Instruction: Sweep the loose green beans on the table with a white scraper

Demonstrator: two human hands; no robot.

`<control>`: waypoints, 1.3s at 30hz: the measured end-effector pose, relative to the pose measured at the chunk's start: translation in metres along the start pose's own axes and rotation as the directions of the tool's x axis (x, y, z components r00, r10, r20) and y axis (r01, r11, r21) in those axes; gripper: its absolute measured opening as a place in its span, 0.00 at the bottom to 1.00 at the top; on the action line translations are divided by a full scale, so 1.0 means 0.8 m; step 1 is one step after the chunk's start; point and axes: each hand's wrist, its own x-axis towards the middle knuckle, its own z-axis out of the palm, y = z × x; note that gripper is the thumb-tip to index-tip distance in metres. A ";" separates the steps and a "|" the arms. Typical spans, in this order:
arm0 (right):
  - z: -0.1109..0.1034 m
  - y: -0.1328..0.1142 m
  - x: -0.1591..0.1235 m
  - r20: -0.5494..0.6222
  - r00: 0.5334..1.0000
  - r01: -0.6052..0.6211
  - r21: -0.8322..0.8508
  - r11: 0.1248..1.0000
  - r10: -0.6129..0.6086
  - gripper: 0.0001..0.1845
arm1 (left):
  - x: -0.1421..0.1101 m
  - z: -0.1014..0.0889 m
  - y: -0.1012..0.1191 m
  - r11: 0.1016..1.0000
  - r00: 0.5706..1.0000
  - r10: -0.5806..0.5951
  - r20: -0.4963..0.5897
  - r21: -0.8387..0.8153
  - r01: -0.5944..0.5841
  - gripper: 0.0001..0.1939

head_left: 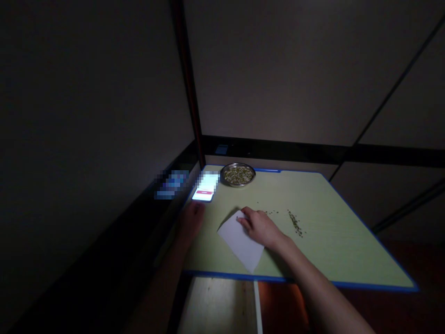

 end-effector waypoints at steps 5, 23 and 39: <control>-0.004 -0.012 0.011 0.057 0.983 0.173 0.016 0.985 -0.174 0.18 | -0.001 0.000 0.001 0.997 0.998 -0.036 -0.050 -0.070 0.033 0.12; 0.017 -0.037 0.034 0.099 0.894 0.439 -0.005 0.898 -0.437 0.22 | 0.001 -0.001 -0.003 0.984 0.981 -0.090 -0.170 -0.169 0.061 0.11; 0.004 -0.047 0.019 0.027 0.884 0.466 0.021 0.885 -0.466 0.20 | 0.004 0.002 -0.005 0.975 0.977 -0.085 -0.198 -0.220 0.041 0.11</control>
